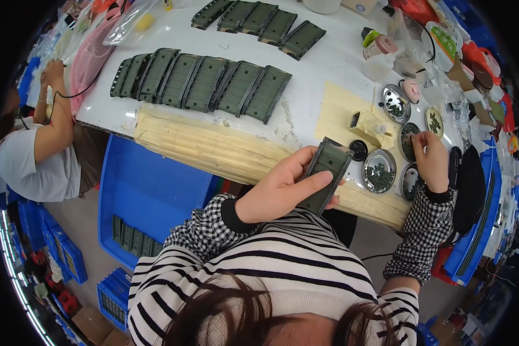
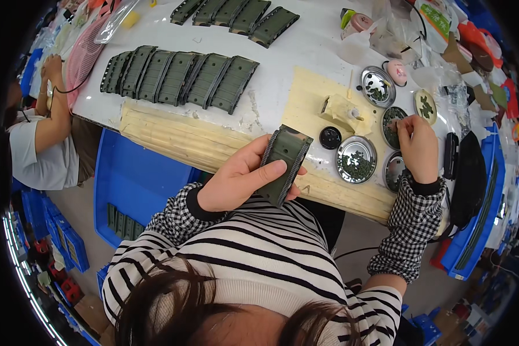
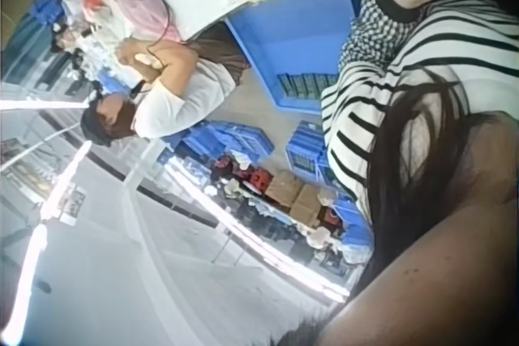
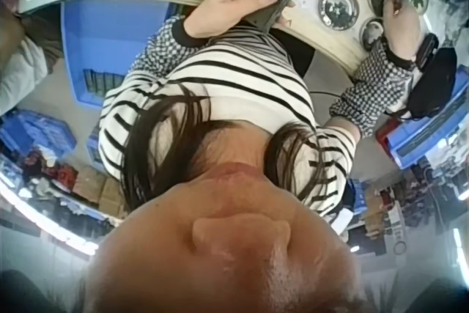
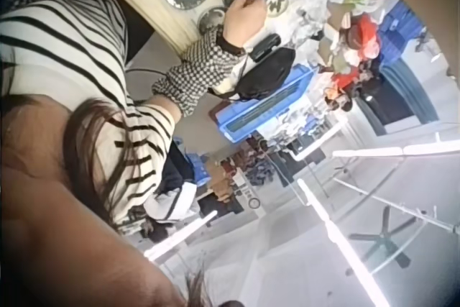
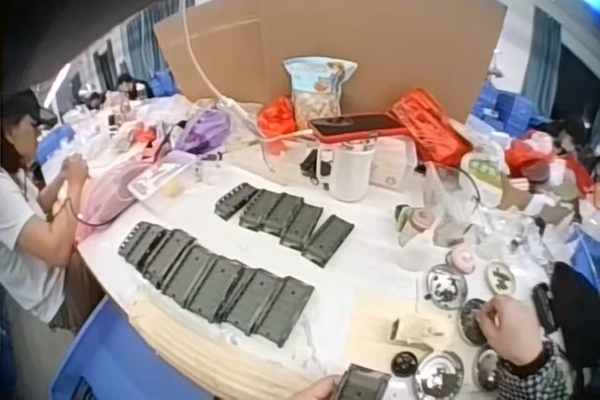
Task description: Using a small brush to apply a substance to the interior of green plastic housings and organizing them on a workbench.
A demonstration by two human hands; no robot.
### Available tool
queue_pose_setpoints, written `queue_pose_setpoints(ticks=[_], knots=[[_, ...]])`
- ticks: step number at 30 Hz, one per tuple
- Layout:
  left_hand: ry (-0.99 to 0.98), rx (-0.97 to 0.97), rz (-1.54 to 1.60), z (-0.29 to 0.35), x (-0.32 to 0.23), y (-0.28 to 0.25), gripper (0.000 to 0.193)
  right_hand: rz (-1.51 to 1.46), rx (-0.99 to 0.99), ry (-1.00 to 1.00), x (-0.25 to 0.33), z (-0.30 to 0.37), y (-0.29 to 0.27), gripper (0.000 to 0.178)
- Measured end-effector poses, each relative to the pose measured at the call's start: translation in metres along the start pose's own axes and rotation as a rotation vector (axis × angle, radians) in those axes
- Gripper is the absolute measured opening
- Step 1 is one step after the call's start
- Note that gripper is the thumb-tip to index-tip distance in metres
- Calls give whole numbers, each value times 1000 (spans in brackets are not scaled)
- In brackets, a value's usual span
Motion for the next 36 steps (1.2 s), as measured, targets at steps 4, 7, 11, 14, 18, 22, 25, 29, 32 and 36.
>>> queue_pose_setpoints(ticks=[4,7,11,14,18,22,25,29,32,36], knots=[[4,-13,-6,0,0,-1,48,90,-66,-137,12,4,-5,10],[80,-15,-33,0,-5,-1,56,-138,-112,-14,11,16,-33,8],[176,3,-156,-1,-18,5,68,-355,-222,-65,34,40,-54,6],[238,-36,-235,-2,-21,6,70,-612,-262,-36,69,57,-51,19],[121,15,-297,-7,-9,5,38,-723,-85,-188,128,71,-17,17],[122,-78,-108,-11,-6,5,22,-978,-59,-310,158,67,13,19],[150,18,-330,-11,-11,4,19,-960,-82,-339,168,66,14,20],[164,10,-128,-11,-7,0,16,-721,-204,-491,183,71,0,21],[191,-83,-214,-8,-12,-3,16,-495,-252,-564,197,77,-13,24],[199,-89,-386,-6,-15,-5,16,-308,-304,-627,206,83,-15,27]])
Point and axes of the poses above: each hand's wrist, its own z-axis away from the middle knuckle, its own y-axis out of the palm, x = y × z, the point moved 10 cm from there along -z, towards the middle knuckle, and after that the axes turned 14 degrees about x, right-handed, at the moved point
